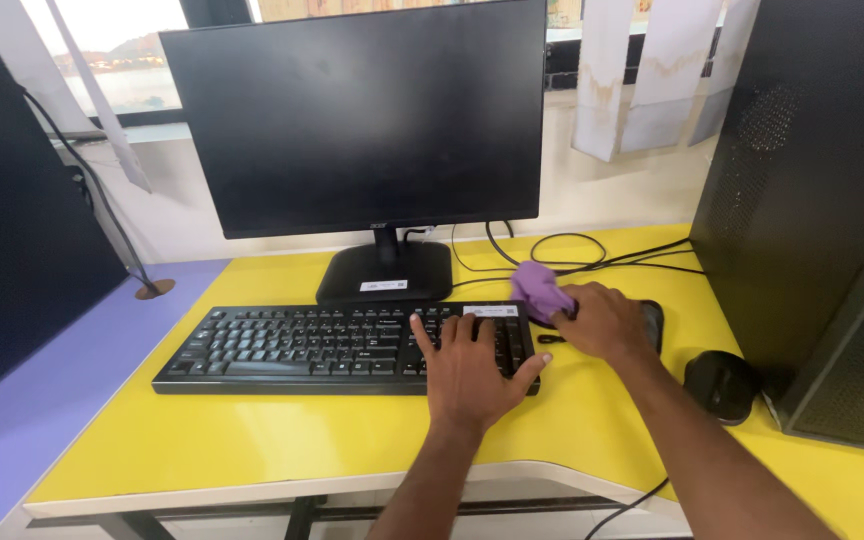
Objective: The person cleans a computer monitor, keyboard, and tower using a purple cloth.
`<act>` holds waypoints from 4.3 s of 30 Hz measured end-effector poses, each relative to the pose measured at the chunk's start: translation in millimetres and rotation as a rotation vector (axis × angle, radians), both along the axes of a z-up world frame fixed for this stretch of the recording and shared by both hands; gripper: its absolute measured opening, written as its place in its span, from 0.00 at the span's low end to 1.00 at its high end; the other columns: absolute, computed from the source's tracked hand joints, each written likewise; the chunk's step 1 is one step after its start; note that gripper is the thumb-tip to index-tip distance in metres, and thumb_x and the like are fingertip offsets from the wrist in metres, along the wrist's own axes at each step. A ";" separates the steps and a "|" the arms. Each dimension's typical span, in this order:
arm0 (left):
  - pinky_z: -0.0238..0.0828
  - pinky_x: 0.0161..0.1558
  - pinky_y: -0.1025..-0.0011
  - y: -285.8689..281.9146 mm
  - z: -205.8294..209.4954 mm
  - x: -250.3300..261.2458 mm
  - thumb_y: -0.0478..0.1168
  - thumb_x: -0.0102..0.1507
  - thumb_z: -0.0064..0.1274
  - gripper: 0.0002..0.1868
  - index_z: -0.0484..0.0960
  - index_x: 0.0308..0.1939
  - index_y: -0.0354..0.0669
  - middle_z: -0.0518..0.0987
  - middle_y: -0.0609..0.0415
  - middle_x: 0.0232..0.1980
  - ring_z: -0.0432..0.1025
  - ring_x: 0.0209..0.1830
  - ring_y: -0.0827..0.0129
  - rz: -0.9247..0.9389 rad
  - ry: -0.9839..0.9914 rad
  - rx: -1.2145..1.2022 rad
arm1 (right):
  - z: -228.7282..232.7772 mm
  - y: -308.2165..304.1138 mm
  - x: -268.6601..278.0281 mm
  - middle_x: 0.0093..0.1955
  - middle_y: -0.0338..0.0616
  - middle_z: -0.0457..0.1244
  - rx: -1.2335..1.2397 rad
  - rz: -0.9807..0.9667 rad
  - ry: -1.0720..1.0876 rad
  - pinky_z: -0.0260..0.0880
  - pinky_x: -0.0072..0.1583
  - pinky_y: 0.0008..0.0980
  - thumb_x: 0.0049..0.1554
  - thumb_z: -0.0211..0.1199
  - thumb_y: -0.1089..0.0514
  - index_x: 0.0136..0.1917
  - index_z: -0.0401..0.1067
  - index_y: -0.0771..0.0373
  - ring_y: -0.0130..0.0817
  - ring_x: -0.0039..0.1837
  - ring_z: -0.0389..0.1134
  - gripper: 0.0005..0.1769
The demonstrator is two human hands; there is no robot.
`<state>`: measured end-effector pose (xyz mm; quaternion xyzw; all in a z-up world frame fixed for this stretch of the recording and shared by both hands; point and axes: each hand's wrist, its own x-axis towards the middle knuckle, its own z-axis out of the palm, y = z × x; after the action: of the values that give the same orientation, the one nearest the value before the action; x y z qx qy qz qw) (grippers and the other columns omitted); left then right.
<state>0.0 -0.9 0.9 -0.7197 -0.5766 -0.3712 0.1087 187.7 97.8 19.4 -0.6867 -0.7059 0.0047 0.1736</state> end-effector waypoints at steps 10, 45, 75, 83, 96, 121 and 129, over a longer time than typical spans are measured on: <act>0.52 0.70 0.45 91.6 7.4 -14.6 0.71 0.65 0.35 0.43 0.79 0.58 0.35 0.76 0.37 0.61 0.68 0.65 0.46 0.048 0.130 -0.287 | -14.0 91.0 -27.9 0.61 0.39 0.70 -0.025 0.304 0.021 0.70 0.64 0.44 0.51 0.67 0.43 0.64 0.75 0.39 0.43 0.65 0.70 0.26; 0.25 0.75 0.28 189.7 18.1 -25.7 0.62 0.67 0.25 0.36 0.57 0.78 0.57 0.58 0.50 0.80 0.41 0.83 0.53 0.123 0.346 -0.706 | -31.3 192.8 -73.7 0.47 0.42 0.74 -0.051 0.168 0.010 0.74 0.56 0.43 0.56 0.63 0.37 0.54 0.79 0.44 0.39 0.52 0.75 0.18; 0.25 0.75 0.27 180.4 19.5 -21.6 0.60 0.68 0.25 0.35 0.65 0.73 0.50 0.62 0.49 0.78 0.45 0.82 0.54 0.143 0.333 -0.724 | -31.2 130.8 -32.0 0.59 0.43 0.67 0.250 -0.056 -0.029 0.57 0.69 0.49 0.58 0.60 0.41 0.60 0.74 0.52 0.46 0.65 0.65 0.22; 0.32 0.77 0.47 185.8 10.7 -27.1 0.64 0.67 0.30 0.34 0.73 0.67 0.49 0.71 0.41 0.69 0.55 0.76 0.50 0.126 0.352 -0.578 | -29.4 122.6 -33.3 0.60 0.46 0.68 0.209 -0.032 -0.072 0.64 0.67 0.48 0.58 0.62 0.36 0.61 0.77 0.51 0.44 0.66 0.67 0.26; 0.32 0.76 0.43 60.0 31.7 -146.6 0.63 0.67 0.40 0.31 0.76 0.61 0.44 0.78 0.47 0.60 0.66 0.69 0.56 0.245 0.150 -0.321 | -33.1 112.4 -31.8 0.64 0.50 0.64 0.228 -0.209 -0.219 0.63 0.64 0.57 0.56 0.61 0.33 0.62 0.75 0.50 0.45 0.69 0.63 0.28; 0.46 0.70 0.37 27.8 4.4 -188.2 0.80 0.63 0.24 0.50 0.66 0.74 0.50 0.60 0.36 0.76 0.52 0.76 0.34 0.802 -0.166 -0.489 | 24.4 39.8 -87.9 0.53 0.54 0.70 0.362 -0.034 0.411 0.70 0.58 0.51 0.58 0.66 0.37 0.57 0.78 0.60 0.52 0.58 0.70 0.26; 0.52 0.66 0.40 31.3 16.6 -146.9 0.72 0.67 0.28 0.41 0.72 0.68 0.46 0.73 0.34 0.64 0.63 0.67 0.38 0.752 -0.209 -0.435 | 45.0 -21.4 -184.9 0.54 0.47 0.69 0.191 0.322 0.477 0.72 0.57 0.47 0.52 0.69 0.43 0.60 0.75 0.53 0.45 0.56 0.72 0.25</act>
<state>-146.8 30.4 17.4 -0.4248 -0.8707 -0.2468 0.0232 2.8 76.4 64.4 -0.5260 -0.7422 0.1270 0.3954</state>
